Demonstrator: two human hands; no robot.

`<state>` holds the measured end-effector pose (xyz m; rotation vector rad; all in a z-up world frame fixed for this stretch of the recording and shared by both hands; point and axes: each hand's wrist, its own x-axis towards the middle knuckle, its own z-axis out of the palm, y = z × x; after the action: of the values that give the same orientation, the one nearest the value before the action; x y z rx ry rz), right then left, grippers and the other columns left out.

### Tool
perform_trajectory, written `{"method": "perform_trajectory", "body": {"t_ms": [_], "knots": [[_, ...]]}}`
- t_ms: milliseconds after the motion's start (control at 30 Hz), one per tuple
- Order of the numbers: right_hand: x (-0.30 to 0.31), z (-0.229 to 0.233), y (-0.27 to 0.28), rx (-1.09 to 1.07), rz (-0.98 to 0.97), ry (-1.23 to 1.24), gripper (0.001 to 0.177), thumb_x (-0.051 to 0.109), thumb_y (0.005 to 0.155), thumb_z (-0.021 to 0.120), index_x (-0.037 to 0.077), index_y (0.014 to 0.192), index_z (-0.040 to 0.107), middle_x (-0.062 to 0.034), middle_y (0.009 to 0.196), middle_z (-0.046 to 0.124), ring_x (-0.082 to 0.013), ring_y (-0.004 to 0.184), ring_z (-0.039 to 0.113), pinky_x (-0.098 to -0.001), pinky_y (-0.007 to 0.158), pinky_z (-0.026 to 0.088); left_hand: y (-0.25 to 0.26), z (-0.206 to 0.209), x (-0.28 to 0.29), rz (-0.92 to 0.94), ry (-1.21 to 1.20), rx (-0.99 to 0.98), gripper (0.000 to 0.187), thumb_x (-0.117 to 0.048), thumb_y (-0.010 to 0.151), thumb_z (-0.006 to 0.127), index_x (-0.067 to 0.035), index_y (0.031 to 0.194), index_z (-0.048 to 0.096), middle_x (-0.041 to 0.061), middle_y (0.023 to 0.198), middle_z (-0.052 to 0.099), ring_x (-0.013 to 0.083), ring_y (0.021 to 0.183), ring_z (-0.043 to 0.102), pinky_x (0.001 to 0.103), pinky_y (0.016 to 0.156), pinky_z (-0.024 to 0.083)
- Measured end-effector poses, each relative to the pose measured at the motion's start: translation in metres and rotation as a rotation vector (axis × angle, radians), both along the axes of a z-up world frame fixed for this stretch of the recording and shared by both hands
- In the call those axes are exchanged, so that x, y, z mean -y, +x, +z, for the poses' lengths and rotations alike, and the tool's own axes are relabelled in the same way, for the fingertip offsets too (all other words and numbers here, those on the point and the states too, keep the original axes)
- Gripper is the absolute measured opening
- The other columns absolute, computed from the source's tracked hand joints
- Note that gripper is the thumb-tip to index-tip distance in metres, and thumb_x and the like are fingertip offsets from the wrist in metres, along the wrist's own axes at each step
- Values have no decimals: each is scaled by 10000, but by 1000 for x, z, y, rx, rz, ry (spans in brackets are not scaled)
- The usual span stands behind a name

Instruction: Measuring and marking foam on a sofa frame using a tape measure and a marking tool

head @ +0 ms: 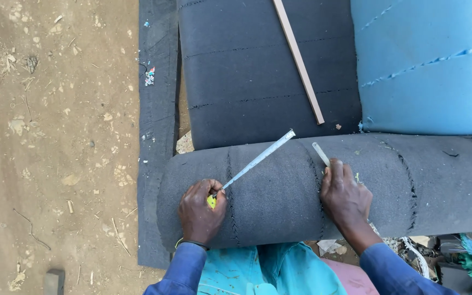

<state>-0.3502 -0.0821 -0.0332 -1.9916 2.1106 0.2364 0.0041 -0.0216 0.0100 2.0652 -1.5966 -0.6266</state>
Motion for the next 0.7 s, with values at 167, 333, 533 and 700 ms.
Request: {"method": "perform_trajectory", "body": {"t_ms": [167,333,533,700], "knots": [[-5,4,0,-2,1,-85,386,495,1242,417,252,1455,629,-62,1207,778,-426,626,763,-525,435,551,1,5,3,12,19,-41,54,-179,928,771,-210,931,726,-18,916,798,263,877,746,491,806,562],[7,24,17,19,-172,96,416,508,1242,371,280,1505,598,-78,1325,776,-452,842,831,-574,600,590,13,24,25,38,145,-147,56,-180,939,769,-189,890,743,1,887,806,243,860,761,473,723,565],[6,4,13,-34,-550,161,447,571,1256,425,363,1609,601,-236,1226,882,-596,1085,822,-683,850,566,67,-2,104,17,392,-256,52,-239,988,803,-211,945,815,-50,899,865,159,831,778,400,719,590],[4,-10,-5,691,-813,-252,479,-27,1225,701,-13,1610,415,-273,1088,690,-369,487,542,-434,476,405,115,-84,174,-157,423,-213,112,-262,998,788,-250,888,766,-78,859,830,156,807,748,412,742,540]]}}
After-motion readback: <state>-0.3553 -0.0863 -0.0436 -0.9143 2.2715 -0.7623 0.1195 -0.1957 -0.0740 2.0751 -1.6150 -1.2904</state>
